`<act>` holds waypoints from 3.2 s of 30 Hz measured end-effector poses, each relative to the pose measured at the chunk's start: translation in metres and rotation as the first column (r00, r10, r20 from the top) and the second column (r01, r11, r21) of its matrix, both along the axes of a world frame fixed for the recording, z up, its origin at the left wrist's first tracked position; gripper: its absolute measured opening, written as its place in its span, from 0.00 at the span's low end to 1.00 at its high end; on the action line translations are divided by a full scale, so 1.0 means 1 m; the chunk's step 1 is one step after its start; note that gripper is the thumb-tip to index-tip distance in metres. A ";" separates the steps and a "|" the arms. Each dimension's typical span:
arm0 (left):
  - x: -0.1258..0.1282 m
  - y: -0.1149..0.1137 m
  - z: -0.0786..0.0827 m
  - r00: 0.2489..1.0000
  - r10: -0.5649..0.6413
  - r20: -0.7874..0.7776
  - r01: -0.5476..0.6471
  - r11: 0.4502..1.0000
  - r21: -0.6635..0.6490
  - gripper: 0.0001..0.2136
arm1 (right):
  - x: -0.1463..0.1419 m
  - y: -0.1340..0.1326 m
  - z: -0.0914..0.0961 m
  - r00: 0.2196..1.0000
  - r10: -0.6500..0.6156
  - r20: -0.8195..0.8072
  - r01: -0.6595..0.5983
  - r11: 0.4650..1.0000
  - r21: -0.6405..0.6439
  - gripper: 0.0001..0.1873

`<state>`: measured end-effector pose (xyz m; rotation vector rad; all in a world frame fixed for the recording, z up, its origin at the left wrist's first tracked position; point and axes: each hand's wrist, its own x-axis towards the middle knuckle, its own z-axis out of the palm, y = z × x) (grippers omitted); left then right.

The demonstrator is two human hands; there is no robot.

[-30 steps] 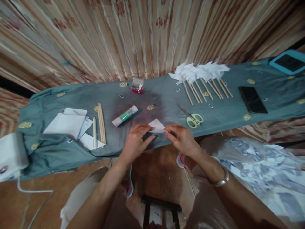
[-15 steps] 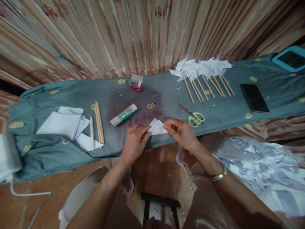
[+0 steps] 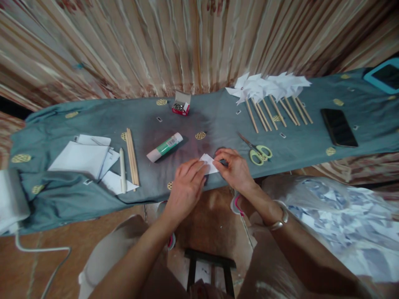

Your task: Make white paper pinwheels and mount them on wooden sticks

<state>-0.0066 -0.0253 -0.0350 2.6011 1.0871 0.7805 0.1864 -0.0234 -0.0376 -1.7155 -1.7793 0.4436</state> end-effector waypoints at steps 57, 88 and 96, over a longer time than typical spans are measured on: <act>-0.052 -0.032 -0.010 0.949 -0.065 -0.308 0.089 0.994 0.065 0.23 | 0.030 -0.030 -0.023 0.990 -0.042 0.132 0.013 0.977 0.213 0.17; -0.025 -0.003 0.019 0.989 0.099 0.109 -0.099 0.995 -0.008 0.16 | -0.002 -0.028 0.006 0.745 -0.050 -0.665 -0.072 0.985 -0.155 0.09; -0.010 0.000 0.029 0.968 0.056 0.245 -0.057 0.998 -0.003 0.04 | -0.002 -0.030 0.010 0.754 -0.014 -0.656 -0.115 0.982 -0.153 0.12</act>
